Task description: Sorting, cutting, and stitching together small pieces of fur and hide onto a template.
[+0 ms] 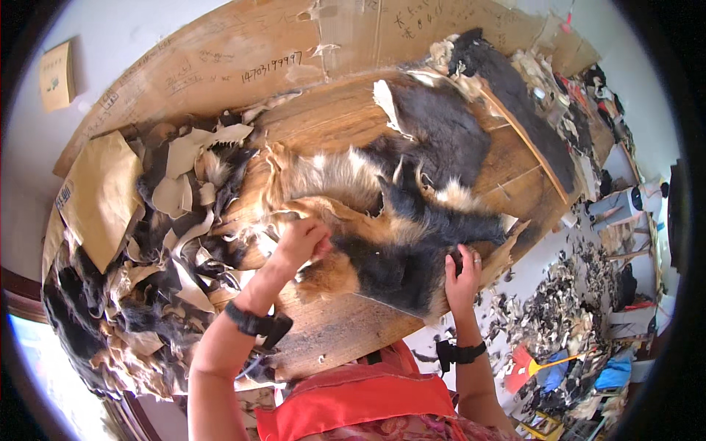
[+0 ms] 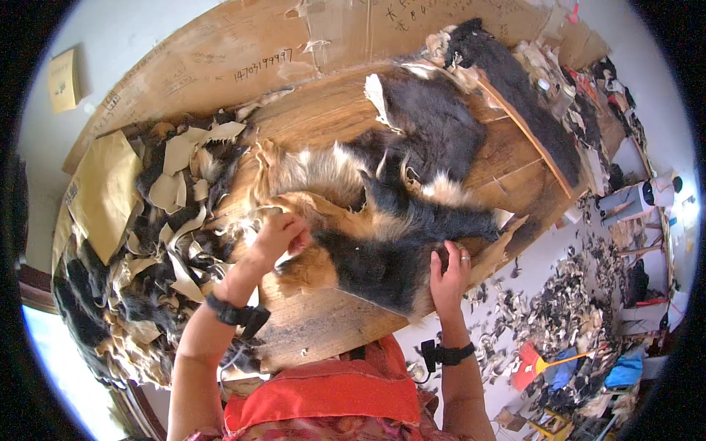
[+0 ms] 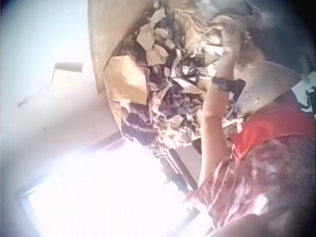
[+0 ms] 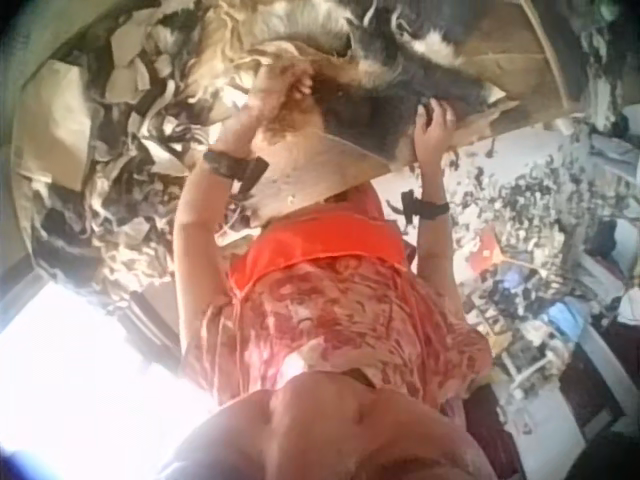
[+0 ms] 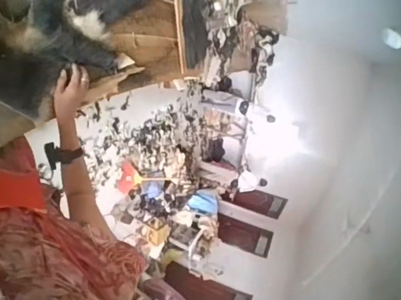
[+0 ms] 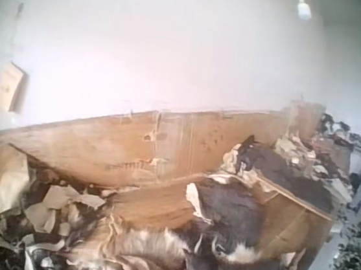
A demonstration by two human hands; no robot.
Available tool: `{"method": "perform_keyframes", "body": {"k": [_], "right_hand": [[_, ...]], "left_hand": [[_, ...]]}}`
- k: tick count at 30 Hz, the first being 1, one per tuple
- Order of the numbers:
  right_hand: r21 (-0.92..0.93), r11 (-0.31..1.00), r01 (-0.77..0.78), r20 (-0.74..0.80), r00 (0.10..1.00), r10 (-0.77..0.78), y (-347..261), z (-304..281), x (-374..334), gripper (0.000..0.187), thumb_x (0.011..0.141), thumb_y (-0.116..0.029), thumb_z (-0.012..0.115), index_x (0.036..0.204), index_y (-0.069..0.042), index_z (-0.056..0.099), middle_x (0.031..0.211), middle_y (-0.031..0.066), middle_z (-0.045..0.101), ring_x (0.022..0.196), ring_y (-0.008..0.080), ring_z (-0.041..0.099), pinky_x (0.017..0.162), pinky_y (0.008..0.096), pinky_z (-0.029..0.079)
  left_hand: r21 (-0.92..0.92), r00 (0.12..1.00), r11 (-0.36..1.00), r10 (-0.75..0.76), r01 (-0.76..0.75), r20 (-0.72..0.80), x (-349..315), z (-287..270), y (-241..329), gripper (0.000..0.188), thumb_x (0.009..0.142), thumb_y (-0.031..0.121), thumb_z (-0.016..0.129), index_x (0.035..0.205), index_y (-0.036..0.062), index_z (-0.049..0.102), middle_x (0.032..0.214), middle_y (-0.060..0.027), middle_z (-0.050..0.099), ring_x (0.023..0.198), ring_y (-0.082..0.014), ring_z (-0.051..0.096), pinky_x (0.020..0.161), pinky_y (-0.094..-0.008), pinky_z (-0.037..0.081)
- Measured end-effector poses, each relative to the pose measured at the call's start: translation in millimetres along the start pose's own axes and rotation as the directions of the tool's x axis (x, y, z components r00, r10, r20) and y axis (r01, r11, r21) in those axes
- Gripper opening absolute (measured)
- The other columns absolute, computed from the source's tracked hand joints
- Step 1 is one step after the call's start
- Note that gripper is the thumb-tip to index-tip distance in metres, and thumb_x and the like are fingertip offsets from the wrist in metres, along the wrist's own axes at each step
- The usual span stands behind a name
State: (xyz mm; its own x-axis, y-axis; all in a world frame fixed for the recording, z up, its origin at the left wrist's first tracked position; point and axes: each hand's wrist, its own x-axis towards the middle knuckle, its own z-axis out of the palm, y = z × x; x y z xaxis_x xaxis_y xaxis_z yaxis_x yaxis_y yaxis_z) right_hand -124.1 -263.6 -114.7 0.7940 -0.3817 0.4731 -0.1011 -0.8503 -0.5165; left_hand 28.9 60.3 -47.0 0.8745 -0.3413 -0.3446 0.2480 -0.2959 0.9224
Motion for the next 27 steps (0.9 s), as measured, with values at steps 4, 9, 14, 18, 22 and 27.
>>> {"method": "perform_keyframes", "body": {"k": [4,9,14,18,22,27], "right_hand": [[0.057,0.998,-0.028,-0.056,0.998,0.031,-6,-3,9,0.032,0.086,-0.014,0.069,0.116,-0.003,0.062,0.109,0.0164,0.059,0.098,0.0304,0.058,0.085,0.0386,0.048],[0.022,0.957,0.288,0.099,0.952,-0.289,-38,14,48,0.031,0.077,-0.018,0.077,0.103,-0.008,0.065,0.110,0.0142,0.060,0.102,0.0331,0.056,0.087,0.0428,0.044],[0.031,0.963,0.266,0.152,0.951,-0.268,-52,30,47,0.016,0.082,-0.005,0.065,0.093,-0.004,0.052,0.092,0.0153,0.058,0.091,0.0359,0.055,0.080,0.0453,0.041],[0.229,0.970,0.082,0.031,0.995,-0.091,-91,-12,23,0.015,0.091,-0.009,0.061,0.097,-0.003,0.049,0.090,0.0189,0.058,0.080,0.0412,0.060,0.068,0.0478,0.047],[0.233,0.967,-0.104,0.189,0.980,0.060,-76,-22,-17,0.015,0.095,-0.014,0.059,0.097,-0.004,0.049,0.085,0.0203,0.059,0.079,0.0434,0.060,0.066,0.0478,0.047],[0.438,0.823,-0.361,0.296,0.923,0.247,-60,-17,-32,0.019,0.095,-0.019,0.059,0.102,-0.002,0.052,0.082,0.0212,0.060,0.077,0.0346,0.064,0.070,0.0432,0.048]], "left_hand": [[0.706,0.975,0.703,0.203,-0.082,-0.090,-49,6,4,0.041,0.083,0.039,0.072,0.069,0.0009,0.063,0.064,-0.0160,0.062,0.062,-0.0344,0.064,0.059,-0.0436,0.050],[0.631,0.835,0.630,0.548,-0.454,0.053,-58,13,-44,0.026,0.084,0.025,0.071,0.084,0.0002,0.064,0.074,-0.0203,0.064,0.072,-0.0388,0.065,0.062,-0.0432,0.050],[0.248,0.933,0.934,0.306,-0.256,-0.189,-45,7,-8,0.022,0.092,0.011,0.061,0.110,-0.0003,0.063,0.080,-0.0132,0.066,0.073,-0.0181,0.061,0.068,-0.0302,0.048],[0.142,0.892,0.907,0.416,-0.395,-0.178,-29,-19,9,0.029,0.090,0.012,0.064,0.116,-0.0008,0.063,0.085,-0.0112,0.069,0.076,-0.0168,0.062,0.071,-0.0311,0.049],[0.630,0.949,0.722,0.307,-0.286,0.079,-16,-27,-30,0.039,0.082,0.015,0.070,0.118,0.0037,0.063,0.102,-0.0220,0.068,0.091,-0.0371,0.066,0.081,-0.0411,0.052],[0.624,0.814,0.676,0.571,-0.392,-0.107,-25,19,-21,0.022,0.078,0.007,0.068,0.098,0.0041,0.062,0.093,-0.0162,0.062,0.082,-0.0349,0.065,0.071,-0.0418,0.053]]}}
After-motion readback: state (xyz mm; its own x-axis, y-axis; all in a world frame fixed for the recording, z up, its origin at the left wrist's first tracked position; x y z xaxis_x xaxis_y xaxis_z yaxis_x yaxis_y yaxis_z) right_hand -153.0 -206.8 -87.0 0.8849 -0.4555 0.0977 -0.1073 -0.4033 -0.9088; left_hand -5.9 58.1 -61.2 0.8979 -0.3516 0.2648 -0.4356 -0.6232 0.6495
